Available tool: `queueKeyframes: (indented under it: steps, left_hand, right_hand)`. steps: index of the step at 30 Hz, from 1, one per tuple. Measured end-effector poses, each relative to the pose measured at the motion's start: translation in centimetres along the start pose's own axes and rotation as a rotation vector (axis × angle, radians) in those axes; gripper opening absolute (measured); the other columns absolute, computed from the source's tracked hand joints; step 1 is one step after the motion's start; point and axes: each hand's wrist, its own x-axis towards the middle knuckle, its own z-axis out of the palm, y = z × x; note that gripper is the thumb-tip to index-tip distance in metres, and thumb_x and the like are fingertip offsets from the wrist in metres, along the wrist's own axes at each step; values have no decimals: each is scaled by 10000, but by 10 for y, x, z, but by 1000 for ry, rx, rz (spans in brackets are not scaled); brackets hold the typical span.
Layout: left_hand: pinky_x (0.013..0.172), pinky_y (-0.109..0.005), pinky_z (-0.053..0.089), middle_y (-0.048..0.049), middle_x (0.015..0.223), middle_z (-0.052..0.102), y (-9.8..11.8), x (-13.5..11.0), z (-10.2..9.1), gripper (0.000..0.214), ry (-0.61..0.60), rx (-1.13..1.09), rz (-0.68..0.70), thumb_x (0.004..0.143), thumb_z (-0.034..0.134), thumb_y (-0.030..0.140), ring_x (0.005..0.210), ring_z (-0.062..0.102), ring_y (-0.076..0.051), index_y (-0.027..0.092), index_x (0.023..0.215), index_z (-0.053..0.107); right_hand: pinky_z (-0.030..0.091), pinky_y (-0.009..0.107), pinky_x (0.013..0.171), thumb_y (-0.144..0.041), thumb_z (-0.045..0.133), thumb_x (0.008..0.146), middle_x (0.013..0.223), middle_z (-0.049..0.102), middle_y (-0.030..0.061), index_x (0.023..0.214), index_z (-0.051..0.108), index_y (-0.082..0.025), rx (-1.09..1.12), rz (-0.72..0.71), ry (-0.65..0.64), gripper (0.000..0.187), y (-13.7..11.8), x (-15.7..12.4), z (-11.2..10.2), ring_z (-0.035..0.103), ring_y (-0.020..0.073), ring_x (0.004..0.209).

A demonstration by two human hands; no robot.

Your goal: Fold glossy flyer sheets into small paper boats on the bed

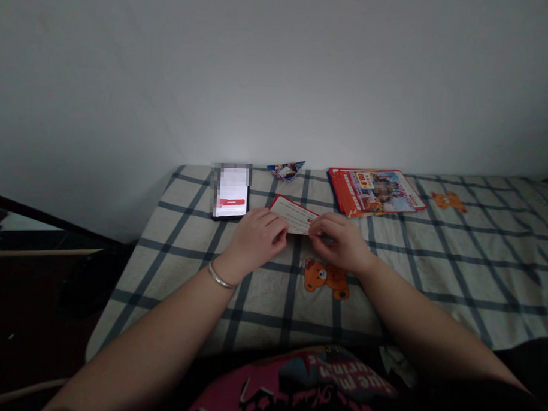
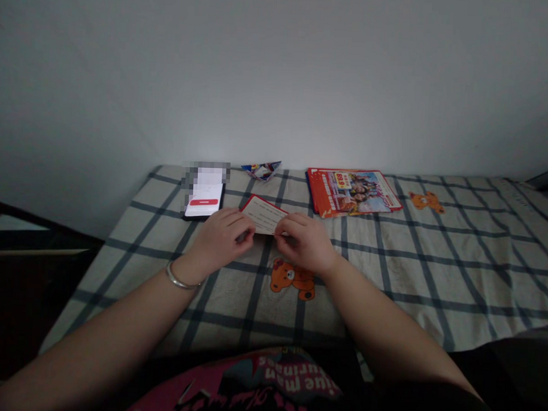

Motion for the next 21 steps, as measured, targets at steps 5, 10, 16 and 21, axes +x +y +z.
queueKeyframes:
  steps: [5, 10, 16, 21]
  left_hand:
    - [752, -360, 479, -41, 782, 632, -5, -2, -2, 56, -5, 12, -17, 809, 564, 136, 777, 571, -209, 177, 780, 589]
    - [752, -355, 481, -42, 791, 632, -9, -4, -2, 60, 21, -3, -19, 809, 563, 128, 787, 570, -208, 177, 784, 586]
    - [755, -367, 484, -40, 752, 629, -2, 0, -3, 86, 28, 21, 18, 820, 548, 136, 762, 560, -212, 180, 753, 577]
    - [791, -384, 484, -41, 768, 639, -6, -1, -3, 77, 38, 39, 6, 821, 558, 144, 770, 564, -213, 182, 763, 591]
  right_hand:
    - [506, 306, 723, -113, 560, 817, 829, 661, 39, 815, 544, -229, 24, -2, 47, 117, 3, -1, -1, 628, 181, 795]
    - [510, 313, 726, -146, 580, 836, 845, 686, 43, 857, 574, -227, -47, -2, 46, 84, 2, -1, 1, 644, 188, 800]
    - [514, 316, 729, -201, 581, 892, 864, 718, 39, 883, 615, -229, -131, -24, 18, 45, 1, 0, 7, 665, 189, 819]
    - [534, 308, 762, -146, 595, 854, 898, 738, 33, 851, 588, -229, -91, -3, 54, 84, 2, 1, 8, 691, 179, 844]
